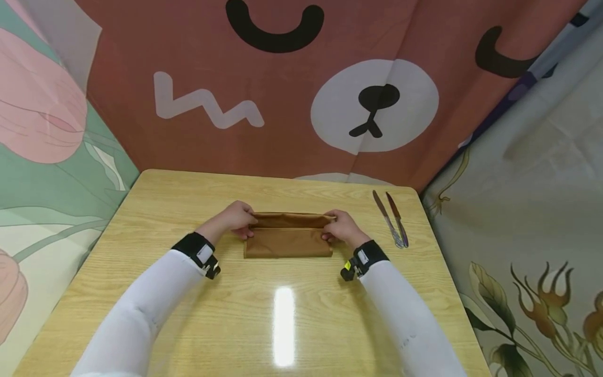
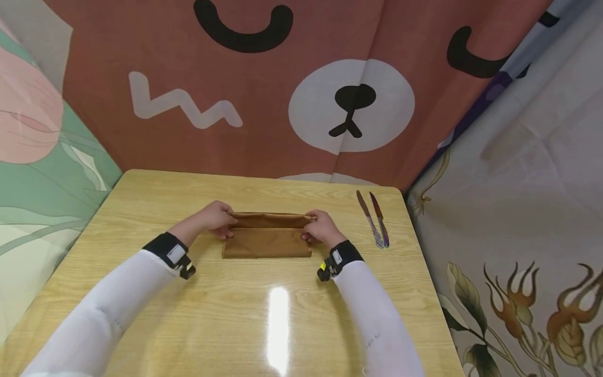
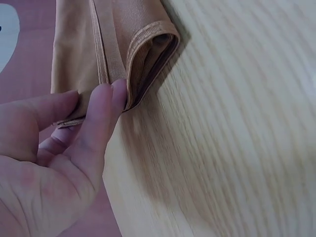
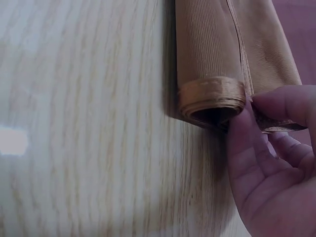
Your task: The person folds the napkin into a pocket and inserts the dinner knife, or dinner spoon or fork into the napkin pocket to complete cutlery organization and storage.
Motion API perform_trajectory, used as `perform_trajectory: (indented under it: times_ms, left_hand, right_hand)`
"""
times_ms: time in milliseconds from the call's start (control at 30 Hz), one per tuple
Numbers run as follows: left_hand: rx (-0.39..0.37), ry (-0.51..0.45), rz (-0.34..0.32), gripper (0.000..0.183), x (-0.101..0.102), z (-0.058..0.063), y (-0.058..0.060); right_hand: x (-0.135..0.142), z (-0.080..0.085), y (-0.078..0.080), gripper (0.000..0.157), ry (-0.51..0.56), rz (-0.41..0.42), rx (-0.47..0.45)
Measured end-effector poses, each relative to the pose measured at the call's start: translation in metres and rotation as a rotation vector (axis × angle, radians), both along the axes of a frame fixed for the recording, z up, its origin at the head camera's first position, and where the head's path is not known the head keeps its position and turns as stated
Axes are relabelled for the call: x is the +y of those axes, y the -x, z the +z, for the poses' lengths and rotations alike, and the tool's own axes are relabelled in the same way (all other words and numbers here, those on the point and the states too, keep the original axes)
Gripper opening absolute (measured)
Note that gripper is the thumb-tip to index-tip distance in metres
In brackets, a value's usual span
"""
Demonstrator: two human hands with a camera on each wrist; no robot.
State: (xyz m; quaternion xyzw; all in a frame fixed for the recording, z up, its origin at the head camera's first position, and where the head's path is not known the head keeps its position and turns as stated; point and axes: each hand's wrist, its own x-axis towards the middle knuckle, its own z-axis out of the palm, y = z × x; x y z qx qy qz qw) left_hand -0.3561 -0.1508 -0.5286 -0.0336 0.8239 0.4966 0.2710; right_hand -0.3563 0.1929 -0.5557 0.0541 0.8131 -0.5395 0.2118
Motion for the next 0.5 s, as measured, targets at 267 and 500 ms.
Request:
perform_trajectory:
  times_ms: [267,500]
  left_hand:
    - [0.017,-0.067,-0.022,0.029,-0.007,0.001,-0.011]
    - [0.114,-0.131,-0.094,0.024,-0.014,-0.003,-0.021]
  right_hand:
    - [0.005,0.002,-0.007,0.022,0.043,0.058,0.044]
    - [0.016,0.01,-0.016,0.014,0.088,0.23,0.073]
